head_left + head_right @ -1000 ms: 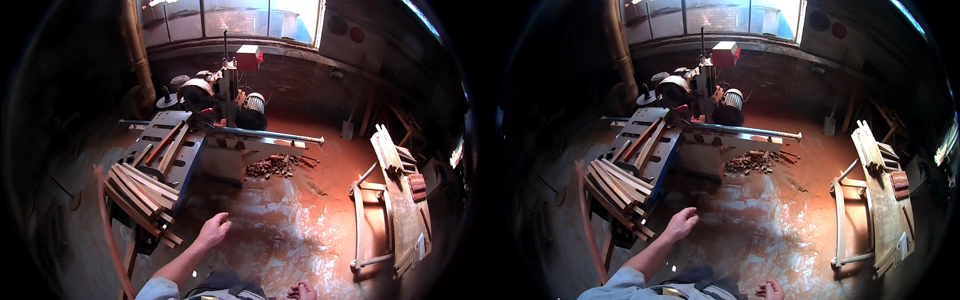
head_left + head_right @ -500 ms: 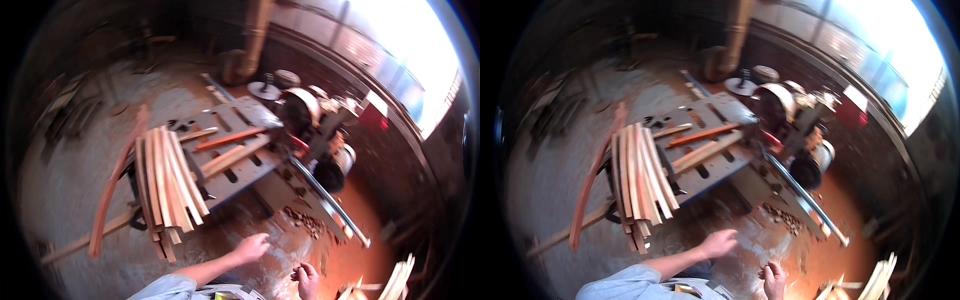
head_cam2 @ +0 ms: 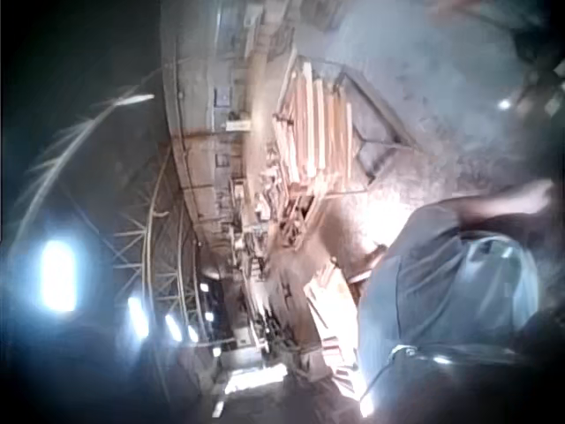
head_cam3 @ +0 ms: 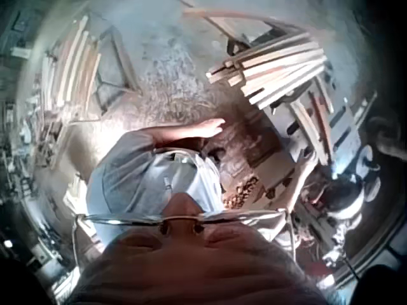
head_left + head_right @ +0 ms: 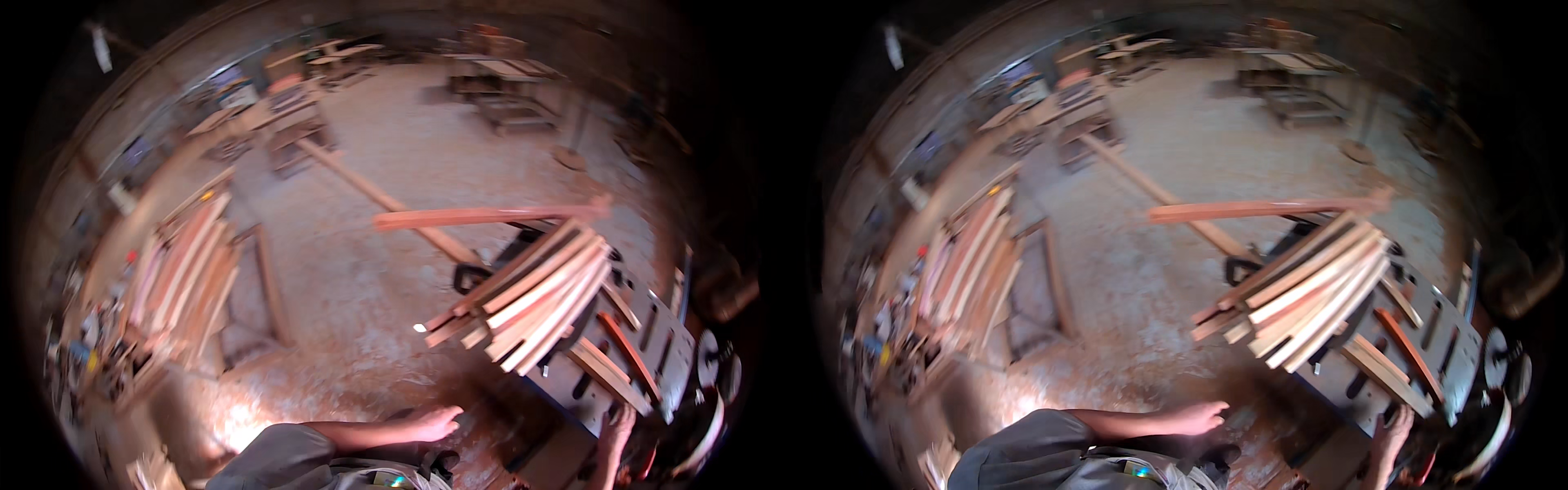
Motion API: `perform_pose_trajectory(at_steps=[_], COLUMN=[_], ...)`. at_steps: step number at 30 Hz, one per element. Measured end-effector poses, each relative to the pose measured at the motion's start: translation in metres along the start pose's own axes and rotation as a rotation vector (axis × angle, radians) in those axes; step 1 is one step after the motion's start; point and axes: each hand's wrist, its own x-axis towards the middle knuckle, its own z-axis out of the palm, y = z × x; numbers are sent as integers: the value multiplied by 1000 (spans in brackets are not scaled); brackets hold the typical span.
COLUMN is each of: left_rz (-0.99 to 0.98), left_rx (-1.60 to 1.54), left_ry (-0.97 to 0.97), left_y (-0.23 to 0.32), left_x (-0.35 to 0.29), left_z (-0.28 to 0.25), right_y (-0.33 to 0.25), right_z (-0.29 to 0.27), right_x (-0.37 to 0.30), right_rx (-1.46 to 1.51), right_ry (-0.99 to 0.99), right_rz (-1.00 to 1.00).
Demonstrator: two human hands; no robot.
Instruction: The person measures various wooden planks using a tape measure in a workshop. They pick up individual planks, extend the tape measure to check their length, and then place them back into a pile. The person also moves a stack of planks to a table saw.
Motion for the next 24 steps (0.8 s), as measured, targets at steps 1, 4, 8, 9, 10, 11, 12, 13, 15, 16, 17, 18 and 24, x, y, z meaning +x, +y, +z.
perform_pose_trajectory(at_steps=[1,4,8,9,10,11,12,13,15,16,17,18,24], left_rz=[-105,-402,-564,-588,-608,-654,-682,-707,-732,-717,-707,-656,-576], left_rx=[-58,90,47,29,16,30,44,63,43,41,42,65,122], left_ry=[140,207,292,316,336,322,296,267,220,192,170,232,241], left_y=[-22,-36,-57,-58,-59,-62,-67,-73,-72,-72,-72,-72,-83], left_x=[-26,-97,-170,-185,-194,-204,-208,-212,-234,-235,-233,-233,-189], left_z=[7,-8,9,15,20,28,36,41,54,54,51,51,39], right_y=[12,36,51,45,36,20,43,61,12,19,22,25,19], right_z=[12,31,23,15,9,3,18,36,27,24,33,39,-8], right_x=[16,51,86,92,97,92,90,88,85,82,81,80,73], right_rx=[-30,-74,-177,-203,-247,-288,-325,-362,-305,-299,-287,-267,-202], right_ry=[-31,-165,-290,-368,-378,-397,-271,-144,-307,-251,-196,-150,-164], right_rz=[-12,54,88,66,93,124,80,42,55,60,60,62,54])
